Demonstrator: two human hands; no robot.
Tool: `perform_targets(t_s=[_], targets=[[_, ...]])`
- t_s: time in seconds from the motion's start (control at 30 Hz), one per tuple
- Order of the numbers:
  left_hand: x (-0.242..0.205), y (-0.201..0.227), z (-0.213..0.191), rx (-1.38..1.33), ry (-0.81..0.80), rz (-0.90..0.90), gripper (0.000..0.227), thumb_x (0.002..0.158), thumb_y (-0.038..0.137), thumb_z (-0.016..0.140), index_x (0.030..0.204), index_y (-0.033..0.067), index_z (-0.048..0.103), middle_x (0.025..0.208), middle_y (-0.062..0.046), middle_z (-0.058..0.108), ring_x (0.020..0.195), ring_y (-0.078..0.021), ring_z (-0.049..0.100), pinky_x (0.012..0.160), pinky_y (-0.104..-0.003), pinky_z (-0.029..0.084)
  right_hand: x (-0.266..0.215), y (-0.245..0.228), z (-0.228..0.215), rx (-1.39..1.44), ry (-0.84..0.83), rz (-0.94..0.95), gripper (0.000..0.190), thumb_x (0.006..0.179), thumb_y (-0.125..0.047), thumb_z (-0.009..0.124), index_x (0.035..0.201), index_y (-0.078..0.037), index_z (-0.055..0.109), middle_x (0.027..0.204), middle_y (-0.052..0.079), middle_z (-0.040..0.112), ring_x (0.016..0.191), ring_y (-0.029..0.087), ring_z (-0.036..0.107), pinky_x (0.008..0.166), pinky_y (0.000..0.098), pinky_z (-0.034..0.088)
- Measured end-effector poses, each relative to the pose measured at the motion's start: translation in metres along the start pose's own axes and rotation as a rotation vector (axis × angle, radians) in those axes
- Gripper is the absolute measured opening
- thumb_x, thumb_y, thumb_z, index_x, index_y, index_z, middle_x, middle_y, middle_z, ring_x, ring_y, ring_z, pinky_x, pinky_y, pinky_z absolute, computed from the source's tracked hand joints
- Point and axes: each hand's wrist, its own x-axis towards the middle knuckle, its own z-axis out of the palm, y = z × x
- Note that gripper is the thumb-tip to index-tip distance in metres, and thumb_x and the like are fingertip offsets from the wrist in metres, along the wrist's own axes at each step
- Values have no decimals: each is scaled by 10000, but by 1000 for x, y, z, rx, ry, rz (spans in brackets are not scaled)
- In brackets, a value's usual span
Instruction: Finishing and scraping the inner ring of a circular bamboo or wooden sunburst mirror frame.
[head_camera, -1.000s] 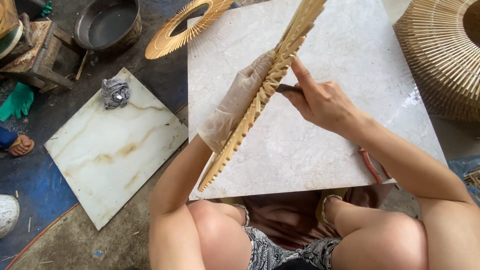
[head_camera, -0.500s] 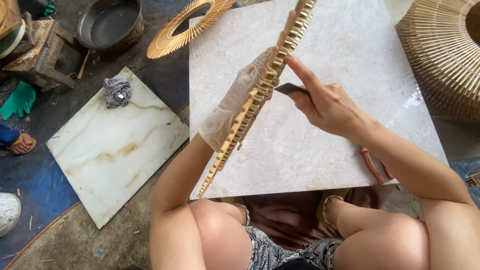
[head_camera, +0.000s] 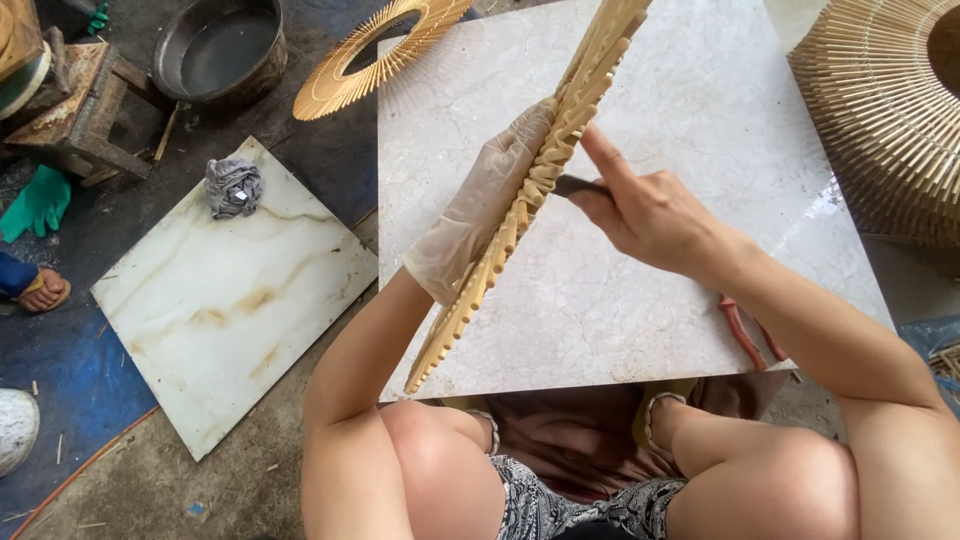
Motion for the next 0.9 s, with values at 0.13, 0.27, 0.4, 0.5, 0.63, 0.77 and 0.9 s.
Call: perform_targets(t_s=[0.13,0.27,0.4,0.5,0.63,0.77,0.9], targets=[[-5,3,3,-27,-4,-44,458,989,504,569,1023,68,704,643,58,601,438,3,520,377,-146,450,-3,21,8,-170,143,-196,629,1102,-211,553,1603,-36,216,802,107,720,474,145,561,377,286,437],[-4,3,1,24,3,3,465,986,511,566,1037,71,707,617,60,583,429,4,524,365,-141,455,3,7,-1,-240,79,-78,647,1082,-257,571,1595,-37,243,642,75,678,433,158,549,376,324,433],[-1,5,-1,-18,-34,-16,467,987,501,569,1024,55,703,631,35,614,429,-21,539,356,-167,461,-1,-7,-5,-81,18,-20,634,1083,-223,538,1581,-11,207,748,99,718,373,155,514,340,308,412],[5,-4,-4,4,-13,-32,468,993,500,569,1016,53,706,654,35,630,450,-20,553,364,-168,468,-2,0,2,-74,9,-15,672,1068,-231,544,1567,16,167,730,106,713,363,149,512,321,312,398],[5,-11,-7,-90,-137,-18,506,1031,515,554,1043,29,695,643,20,597,443,-44,547,367,-180,478,-6,26,25,-178,80,-94,611,1114,-209,538,1573,2,194,723,114,675,365,145,499,337,281,381],[-8,12,13,72,-21,25,533,997,527,501,1171,65,704,662,55,584,462,7,531,359,-152,484,-2,29,13,-247,66,-41,575,1124,-250,528,1575,-55,230,631,62,638,424,141,507,348,288,387],[3,4,3,11,-78,31,512,1024,480,528,1283,55,648,769,37,639,568,-13,564,467,-164,491,-1,9,2,-86,-99,126,518,1084,-251,497,1502,-52,263,687,61,659,332,149,459,285,292,377]])
